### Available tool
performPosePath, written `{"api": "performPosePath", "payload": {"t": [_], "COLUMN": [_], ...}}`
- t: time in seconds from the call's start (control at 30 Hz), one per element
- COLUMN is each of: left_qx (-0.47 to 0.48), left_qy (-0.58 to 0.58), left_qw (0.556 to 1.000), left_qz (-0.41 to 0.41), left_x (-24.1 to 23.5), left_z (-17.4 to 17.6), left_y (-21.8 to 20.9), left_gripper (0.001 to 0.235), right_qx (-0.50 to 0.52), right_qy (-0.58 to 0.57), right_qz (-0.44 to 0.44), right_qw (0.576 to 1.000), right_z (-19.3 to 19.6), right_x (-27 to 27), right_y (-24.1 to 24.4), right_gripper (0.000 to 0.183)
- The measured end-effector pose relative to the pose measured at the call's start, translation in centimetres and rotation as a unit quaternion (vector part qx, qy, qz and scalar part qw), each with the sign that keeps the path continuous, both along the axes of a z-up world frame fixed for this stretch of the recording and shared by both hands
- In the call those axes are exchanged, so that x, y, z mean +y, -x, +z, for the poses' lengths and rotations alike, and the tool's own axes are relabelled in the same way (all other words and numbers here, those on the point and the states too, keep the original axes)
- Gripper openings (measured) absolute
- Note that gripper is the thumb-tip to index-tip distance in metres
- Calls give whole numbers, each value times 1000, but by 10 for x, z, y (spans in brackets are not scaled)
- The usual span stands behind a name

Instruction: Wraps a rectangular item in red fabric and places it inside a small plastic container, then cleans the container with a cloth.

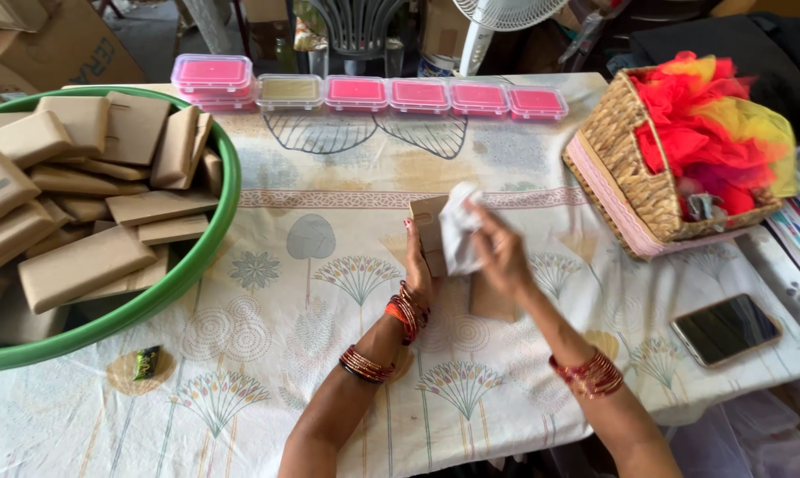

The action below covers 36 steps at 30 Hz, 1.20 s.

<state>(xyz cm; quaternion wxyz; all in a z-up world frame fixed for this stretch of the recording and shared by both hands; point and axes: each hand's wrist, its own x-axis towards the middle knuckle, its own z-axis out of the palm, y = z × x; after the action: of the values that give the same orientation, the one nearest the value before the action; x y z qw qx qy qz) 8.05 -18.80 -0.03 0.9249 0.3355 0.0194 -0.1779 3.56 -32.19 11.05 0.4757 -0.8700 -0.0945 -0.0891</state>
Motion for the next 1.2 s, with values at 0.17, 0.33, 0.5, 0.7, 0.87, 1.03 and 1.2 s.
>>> {"api": "performPosePath", "payload": {"t": [0.17,0.33,0.5,0.7,0.87,1.03,1.2], "left_qx": [-93,-152,-148,-74,-98,-101,-160], "left_qy": [180,-58,51,30,-152,90,73], "left_qw": [979,985,988,997,980,988,984], "left_qz": [4,55,16,-21,-78,-79,-36], "left_x": [-7,-17,12,7,2,11,-10], "left_z": [-33,-30,9,-22,10,-61,-70], "left_y": [-20,-7,-3,-9,13,-28,-25], "left_gripper": [87,83,82,84,79,83,76], "right_qx": [-175,-207,-176,-187,-181,-162,-170], "right_qy": [266,235,251,292,248,261,313], "right_qz": [55,34,89,76,13,87,43], "right_qw": [947,949,948,935,952,948,933], "right_z": [-54,-56,-55,-56,-37,-54,-52], "right_x": [23,12,40,19,7,39,19], "right_y": [-13,-35,13,-8,-6,23,5], "right_gripper": [53,57,59,62,67,68,68]}}
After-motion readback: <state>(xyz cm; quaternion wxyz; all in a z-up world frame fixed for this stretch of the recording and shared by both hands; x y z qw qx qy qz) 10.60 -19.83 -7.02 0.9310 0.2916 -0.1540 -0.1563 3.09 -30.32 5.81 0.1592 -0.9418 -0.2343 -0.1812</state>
